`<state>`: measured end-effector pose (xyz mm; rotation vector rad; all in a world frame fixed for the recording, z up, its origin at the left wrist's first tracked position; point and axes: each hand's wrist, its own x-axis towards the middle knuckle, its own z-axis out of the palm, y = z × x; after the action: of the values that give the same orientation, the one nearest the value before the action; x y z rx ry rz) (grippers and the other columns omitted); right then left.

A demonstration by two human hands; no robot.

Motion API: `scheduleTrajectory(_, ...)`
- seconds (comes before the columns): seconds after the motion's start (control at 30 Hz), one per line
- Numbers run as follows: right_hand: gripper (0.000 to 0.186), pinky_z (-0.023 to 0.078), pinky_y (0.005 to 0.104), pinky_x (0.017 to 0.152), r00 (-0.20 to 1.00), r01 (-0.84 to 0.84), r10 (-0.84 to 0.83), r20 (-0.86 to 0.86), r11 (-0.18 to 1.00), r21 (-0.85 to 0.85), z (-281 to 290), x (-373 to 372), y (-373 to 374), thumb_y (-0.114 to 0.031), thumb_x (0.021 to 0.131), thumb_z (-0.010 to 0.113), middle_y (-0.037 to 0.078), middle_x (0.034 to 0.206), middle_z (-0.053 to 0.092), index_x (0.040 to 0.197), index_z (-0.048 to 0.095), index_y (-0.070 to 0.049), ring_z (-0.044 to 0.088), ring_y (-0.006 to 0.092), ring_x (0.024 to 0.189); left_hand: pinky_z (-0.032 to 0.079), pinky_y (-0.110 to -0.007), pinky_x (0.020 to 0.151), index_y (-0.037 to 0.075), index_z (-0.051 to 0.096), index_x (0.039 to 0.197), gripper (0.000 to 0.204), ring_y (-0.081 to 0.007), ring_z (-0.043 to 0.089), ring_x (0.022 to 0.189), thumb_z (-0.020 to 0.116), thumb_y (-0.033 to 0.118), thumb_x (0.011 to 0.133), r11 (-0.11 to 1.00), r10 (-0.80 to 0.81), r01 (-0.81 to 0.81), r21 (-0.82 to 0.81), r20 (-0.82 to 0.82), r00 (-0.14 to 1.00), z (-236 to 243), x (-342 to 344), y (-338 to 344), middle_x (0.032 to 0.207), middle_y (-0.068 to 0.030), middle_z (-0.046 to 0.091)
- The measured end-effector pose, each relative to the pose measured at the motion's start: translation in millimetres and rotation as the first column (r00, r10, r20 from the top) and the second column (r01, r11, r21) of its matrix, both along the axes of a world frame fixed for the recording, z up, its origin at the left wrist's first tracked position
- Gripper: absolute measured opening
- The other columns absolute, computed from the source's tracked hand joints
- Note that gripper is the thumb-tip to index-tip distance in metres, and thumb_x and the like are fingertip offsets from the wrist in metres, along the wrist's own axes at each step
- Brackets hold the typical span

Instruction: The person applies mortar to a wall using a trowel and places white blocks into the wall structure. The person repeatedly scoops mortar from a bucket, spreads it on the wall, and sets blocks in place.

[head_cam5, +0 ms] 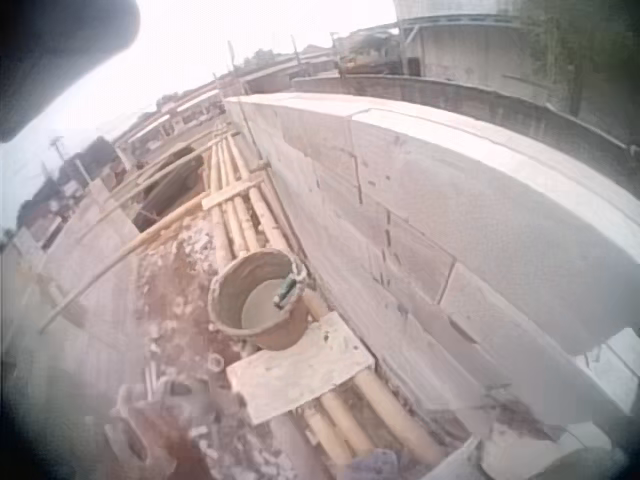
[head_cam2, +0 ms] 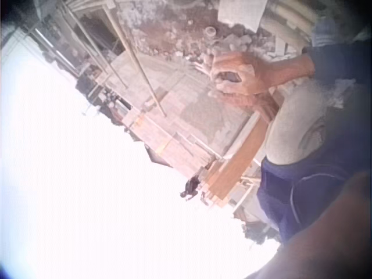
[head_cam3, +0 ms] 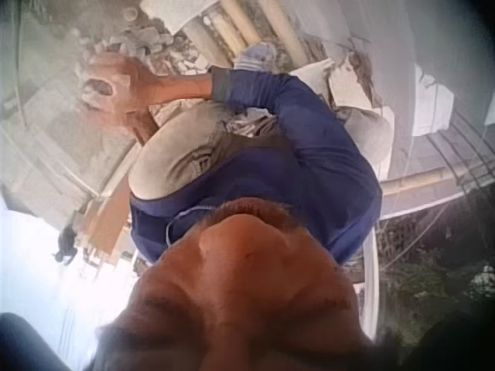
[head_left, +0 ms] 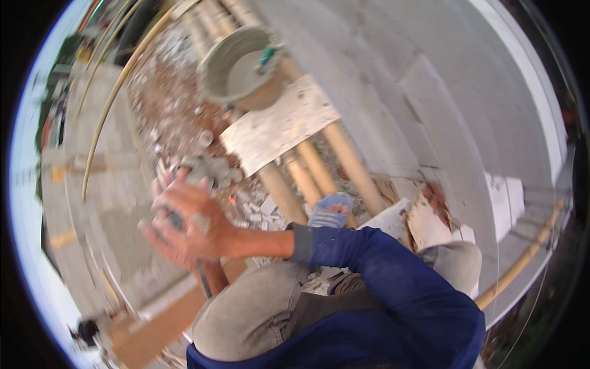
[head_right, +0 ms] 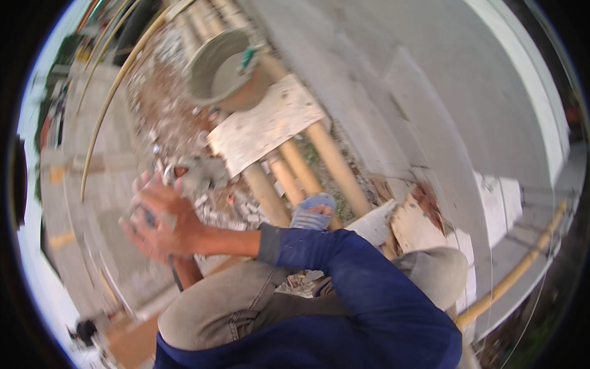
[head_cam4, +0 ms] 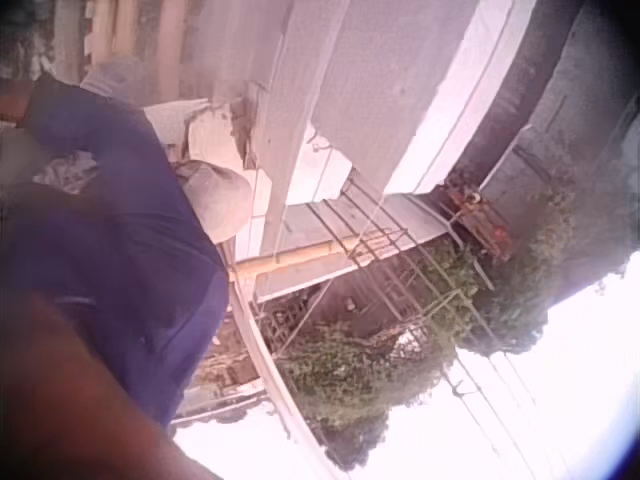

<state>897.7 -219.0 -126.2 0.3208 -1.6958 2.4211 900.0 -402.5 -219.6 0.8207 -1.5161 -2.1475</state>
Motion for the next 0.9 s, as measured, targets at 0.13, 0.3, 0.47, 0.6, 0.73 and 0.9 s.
scheduleTrajectory(0.13, 0.061, 0.036, 0.0636, 0.116, 0.889, -0.102, 0.241, -0.390, 0.933, 0.345, 64, -23, 68, -0.033, 0.087, 0.077, 0.025, 0.126, 0.057, 0.134, 0.057, 0.000, 0.057, 0.0449, 0.124, 0.040, -0.059, 0.117, 0.014, 0.028, 0.169, 0.089, -0.0350, 0.048, 0.144, 0.043, 0.073, 0.104, 0.915, -0.181, 0.146, -0.376, -0.059, 0.982, 86, -43, 71, 0.161, -0.0163, 0.046)
scheduleTrajectory(0.3, 0.082, 0.034, 0.0606, 0.119, 0.614, 0.691, -0.460, -0.641, 0.706, 0.156, 83, -27, 132, -0.039, 0.089, 0.077, 0.030, 0.136, 0.052, 0.151, 0.042, 0.000, 0.054, 0.0461, 0.132, 0.043, -0.054, 0.116, 0.010, 0.031, 0.167, 0.088, -0.0328, 0.052, 0.140, 0.046, 0.070, 0.104, 0.700, -0.548, 0.369, -0.611, -0.129, 0.826, 153, -80, 191, 0.156, -0.0173, 0.050)
scheduleTrajectory(0.47, 0.098, 0.036, 0.0489, 0.122, 0.760, 0.630, -0.569, -0.315, 0.764, 0.139, 130, -14, 162, -0.042, 0.103, 0.065, 0.035, 0.158, 0.037, 0.170, 0.008, -0.001, 0.045, 0.0485, 0.146, 0.047, -0.048, 0.114, 0.006, 0.035, 0.165, 0.088, -0.0305, 0.057, 0.136, 0.050, 0.067, 0.105, 0.483, -0.831, 0.534, -0.694, -0.173, 0.528, 226, -73, 277, 0.151, -0.0183, 0.055)
scheduleTrajectory(0.6, 0.083, 0.037, 0.0475, 0.122, 0.825, 0.533, -0.555, -0.105, 0.827, -0.176, 147, 2, 241, -0.045, 0.109, 0.058, 0.034, 0.159, 0.041, 0.167, 0.022, 0.002, 0.047, 0.0442, 0.146, 0.049, -0.044, 0.112, 0.003, 0.037, 0.163, 0.087, -0.0287, 0.060, 0.132, 0.053, 0.065, 0.105, 0.274, -0.959, 0.681, -0.679, -0.138, 0.249, 257, -56, 335, 0.148, -0.0192, 0.059)
scheduleTrajectory(0.73, 0.076, 0.050, 0.0458, 0.108, 0.771, 0.636, -0.633, 0.072, 0.771, -0.033, 136, 87, 309, -0.051, 0.106, 0.061, 0.031, 0.148, 0.055, 0.156, 0.045, 0.004, 0.064, 0.0360, 0.124, 0.053, -0.039, 0.107, -0.003, 0.040, 0.160, 0.082, -0.0252, 0.064, 0.126, 0.061, 0.054, 0.104, 0.028, -0.991, 0.882, -0.471, -0.127, -0.037, 253, -28, 396, 0.138, -0.0187, 0.064)
scheduleTrajectory(0.9, 0.065, 0.055, 0.0438, 0.090, 0.685, 0.555, -0.723, 0.085, 0.595, 0.581, 111, 180, 352, -0.054, 0.098, 0.073, 0.023, 0.107, 0.075, 0.129, 0.069, 0.002, 0.071, 0.0323, 0.103, 0.056, -0.031, 0.093, -0.007, 0.044, 0.152, 0.072, -0.0166, 0.068, 0.104, 0.082, 0.008, 0.093, -0.330, -0.934, 0.944, -0.012, -0.145, -0.328, 205, -7, 425, 0.109, -0.0093, 0.069)
